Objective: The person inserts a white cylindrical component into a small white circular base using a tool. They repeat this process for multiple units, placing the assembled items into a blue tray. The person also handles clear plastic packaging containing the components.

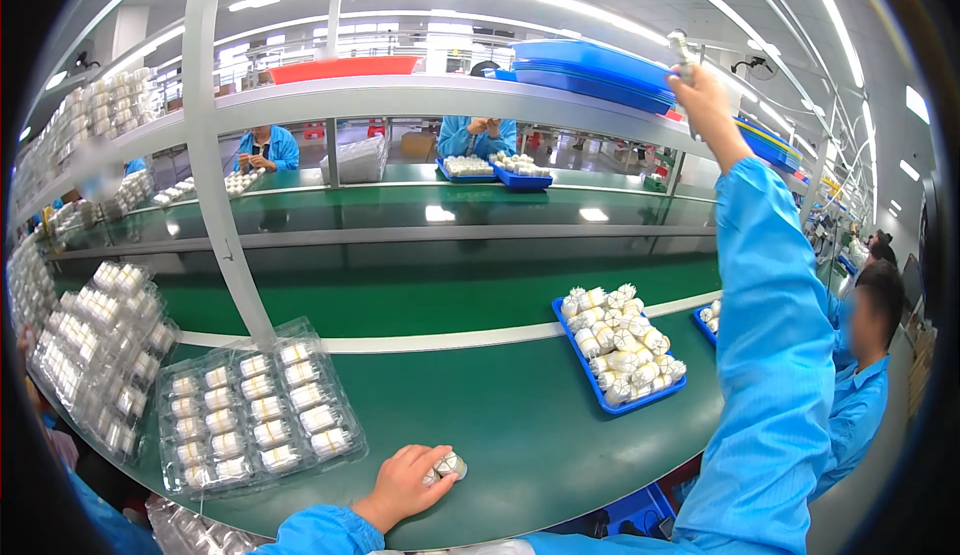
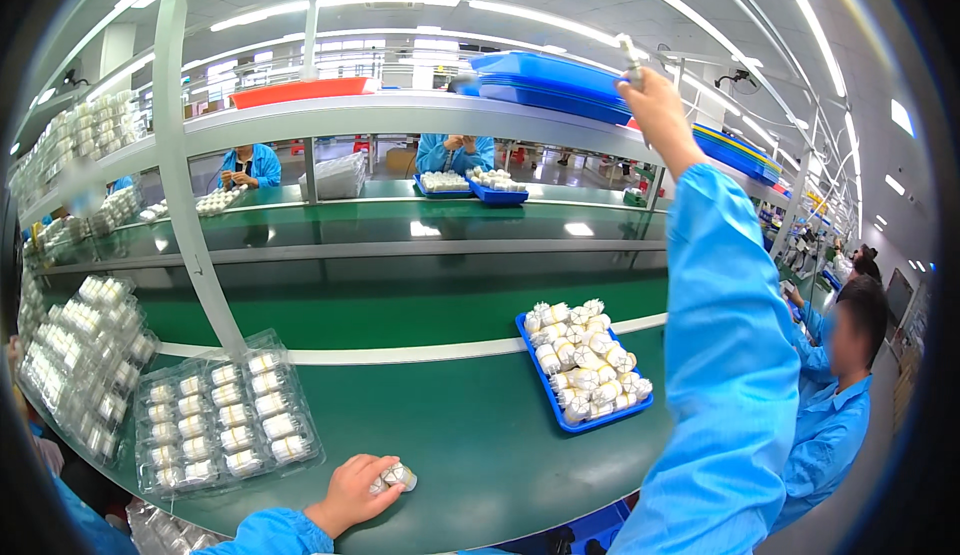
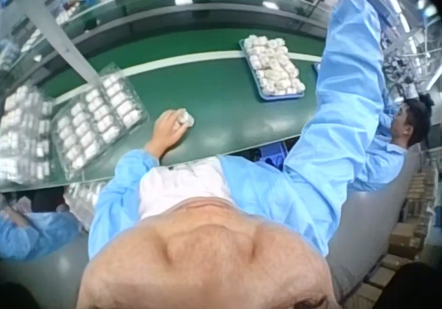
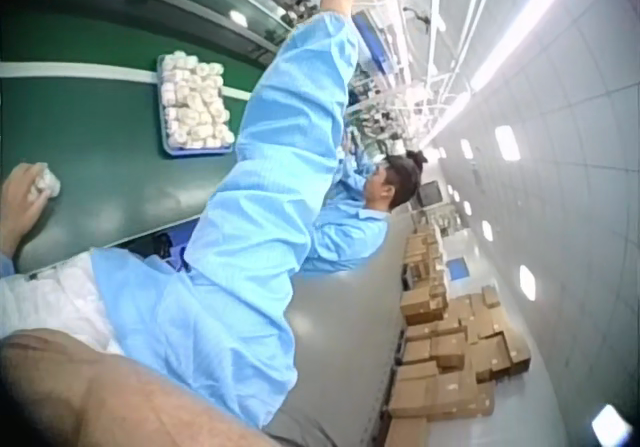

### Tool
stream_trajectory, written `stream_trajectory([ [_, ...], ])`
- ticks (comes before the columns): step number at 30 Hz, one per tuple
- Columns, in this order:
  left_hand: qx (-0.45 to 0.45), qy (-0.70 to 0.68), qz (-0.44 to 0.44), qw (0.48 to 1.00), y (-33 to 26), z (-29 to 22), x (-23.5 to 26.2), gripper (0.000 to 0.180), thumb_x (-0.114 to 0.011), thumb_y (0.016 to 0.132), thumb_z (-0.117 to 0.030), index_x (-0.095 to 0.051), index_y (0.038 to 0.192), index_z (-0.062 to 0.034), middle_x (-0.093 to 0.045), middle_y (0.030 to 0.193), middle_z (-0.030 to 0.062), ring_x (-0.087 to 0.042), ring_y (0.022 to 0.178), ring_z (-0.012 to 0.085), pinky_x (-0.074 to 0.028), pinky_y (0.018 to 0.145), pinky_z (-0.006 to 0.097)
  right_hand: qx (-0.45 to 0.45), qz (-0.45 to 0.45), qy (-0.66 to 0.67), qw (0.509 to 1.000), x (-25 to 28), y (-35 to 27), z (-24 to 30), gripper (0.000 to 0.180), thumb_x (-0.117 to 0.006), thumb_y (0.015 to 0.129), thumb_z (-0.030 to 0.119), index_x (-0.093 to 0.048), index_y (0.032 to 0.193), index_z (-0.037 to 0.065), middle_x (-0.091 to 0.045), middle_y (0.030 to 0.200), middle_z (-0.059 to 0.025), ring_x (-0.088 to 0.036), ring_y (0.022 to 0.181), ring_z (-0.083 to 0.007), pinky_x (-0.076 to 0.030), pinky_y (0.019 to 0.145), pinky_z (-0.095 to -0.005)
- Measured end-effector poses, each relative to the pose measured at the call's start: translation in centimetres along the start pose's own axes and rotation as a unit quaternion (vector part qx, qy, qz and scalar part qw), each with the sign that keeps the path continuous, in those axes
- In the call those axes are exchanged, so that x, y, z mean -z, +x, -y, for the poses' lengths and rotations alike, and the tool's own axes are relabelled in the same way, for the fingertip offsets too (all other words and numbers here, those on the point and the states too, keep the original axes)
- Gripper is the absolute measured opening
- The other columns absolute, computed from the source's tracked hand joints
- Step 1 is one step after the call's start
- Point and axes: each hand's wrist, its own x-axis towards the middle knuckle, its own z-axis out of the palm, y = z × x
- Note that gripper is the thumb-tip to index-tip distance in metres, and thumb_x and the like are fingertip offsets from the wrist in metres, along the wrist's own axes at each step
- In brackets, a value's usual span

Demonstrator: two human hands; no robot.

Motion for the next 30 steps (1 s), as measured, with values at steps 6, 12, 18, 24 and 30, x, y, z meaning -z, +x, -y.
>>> stream_trajectory([
  [6,0.002,-0.01,0.012,1.0,0.2,0.0,-0.2,0.04,-0.081,0.078,-0.027,-0.071,0.113,-0.0092,-0.069,0.094,0.0096,-0.067,0.084,0.0286,-0.056,0.07,0.039,0.058,-0.055,-0.095,0.992,-5.7,1.7,-2.4,0.034,-0.059,0.091,0.021,-0.061,0.124,0.009,-0.06,0.129,-0.0182,-0.062,0.111,-0.0405,-0.05,0.094,-0.0492],
  [12,-0.004,-0.014,0.007,1.0,0.4,0.3,0.0,0.04,-0.082,0.077,-0.025,-0.071,0.112,-0.0092,-0.068,0.094,0.0097,-0.067,0.082,0.0288,-0.056,0.069,0.039,0.057,0.013,-0.243,0.968,-5.6,3.0,-2.0,0.032,-0.052,0.09,0.011,-0.062,0.121,0.012,-0.065,0.119,-0.0183,-0.063,0.112,-0.0399,-0.051,0.092,-0.052],
  [18,-0.001,0.015,-0.045,0.999,0.8,0.4,0.1,0.041,-0.083,0.075,-0.022,-0.071,0.111,-0.0086,-0.067,0.094,0.0101,-0.066,0.082,0.0287,-0.056,0.068,0.038,-0.006,0.073,-0.209,0.975,-6.4,2.5,-2.7,0.032,-0.052,0.091,0.012,-0.064,0.121,0.012,-0.068,0.117,-0.021,-0.064,0.114,-0.0388,-0.05,0.094,-0.0503],
  [24,0.039,0.116,-0.076,0.99,1.4,1.6,1.2,0.043,-0.081,0.076,-0.014,-0.066,0.115,-0.0049,-0.061,0.103,0.0146,-0.063,0.09,0.0322,-0.054,0.073,0.041,0.065,0.013,-0.003,0.998,-5.9,-6.2,-2.2,0.024,-0.063,0.093,0.02,-0.069,0.113,0.008,-0.071,0.09,-0.0145,-0.069,0.085,-0.0353,-0.053,0.077,-0.0415],
  [30,0.056,0.081,-0.031,0.995,1.4,1.0,0.6,0.043,-0.079,0.077,-0.009,-0.064,0.116,-0.0015,-0.06,0.105,0.0165,-0.063,0.092,0.0347,-0.053,0.076,0.041,0.167,0.324,-0.205,0.908,-11.5,-28.3,-5.7,0.012,-0.061,0.085,0.015,-0.069,0.088,0.006,-0.069,0.078,-0.0187,-0.069,0.075,-0.0384,-0.055,0.071,-0.0508],
])
